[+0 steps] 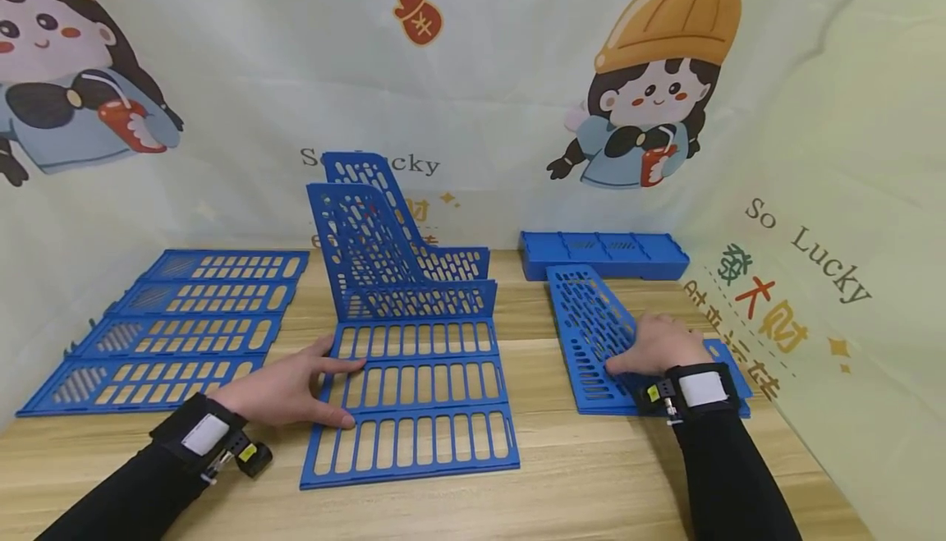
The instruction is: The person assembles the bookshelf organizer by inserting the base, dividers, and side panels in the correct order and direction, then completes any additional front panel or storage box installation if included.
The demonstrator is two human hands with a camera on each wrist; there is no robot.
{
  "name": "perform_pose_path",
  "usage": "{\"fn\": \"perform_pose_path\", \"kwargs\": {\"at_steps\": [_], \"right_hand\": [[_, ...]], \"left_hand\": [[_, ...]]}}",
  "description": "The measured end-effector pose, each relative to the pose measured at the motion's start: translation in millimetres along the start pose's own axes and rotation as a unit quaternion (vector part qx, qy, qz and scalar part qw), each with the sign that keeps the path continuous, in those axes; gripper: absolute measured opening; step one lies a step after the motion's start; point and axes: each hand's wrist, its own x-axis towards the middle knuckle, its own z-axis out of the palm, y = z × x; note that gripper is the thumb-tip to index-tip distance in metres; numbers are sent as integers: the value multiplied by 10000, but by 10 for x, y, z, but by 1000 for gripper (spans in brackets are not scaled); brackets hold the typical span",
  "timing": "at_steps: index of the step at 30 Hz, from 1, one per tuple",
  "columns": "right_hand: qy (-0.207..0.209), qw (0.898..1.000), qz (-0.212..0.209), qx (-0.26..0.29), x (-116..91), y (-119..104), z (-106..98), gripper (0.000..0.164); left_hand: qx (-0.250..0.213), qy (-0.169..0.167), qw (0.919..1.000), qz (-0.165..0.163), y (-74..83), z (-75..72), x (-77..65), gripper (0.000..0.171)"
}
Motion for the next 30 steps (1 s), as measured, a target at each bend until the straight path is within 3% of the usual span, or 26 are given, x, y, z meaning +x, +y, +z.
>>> {"fn": "perform_pose_path", "kwargs": {"at_steps": [4, 7, 10, 13, 15, 23, 30], "right_hand": [[54, 9967, -349, 735, -22, 3, -37, 113], [-26, 9853, -881, 1467, -40, -7, -66, 103], [306, 9751, -1298, 1772, -53, -84, -113, 77], [861, 9660, -1451, 1958, -25, -233, -156, 40], [1062, 9614, -1520, 2030, 20, -339, -167, 26], [635, 9573, -1936, 2051, 123, -491, -106, 18], [720, 9604, -2027, 1770, 120, -480, -127, 17]], "left_hand": [[66, 15, 10000, 25, 18, -4, 11, 91], [65, -37, 10000, 41, 31, -3, 23, 90], [52, -77, 9999, 44, 33, -5, 26, 90], [24, -75, 10000, 36, 24, -14, 17, 90], [11, -54, 10000, 32, 15, -14, 5, 90], [61, 4, 10000, -12, 11, 15, -11, 90], [107, 2, 9999, -22, 9, 0, -1, 91]]}}
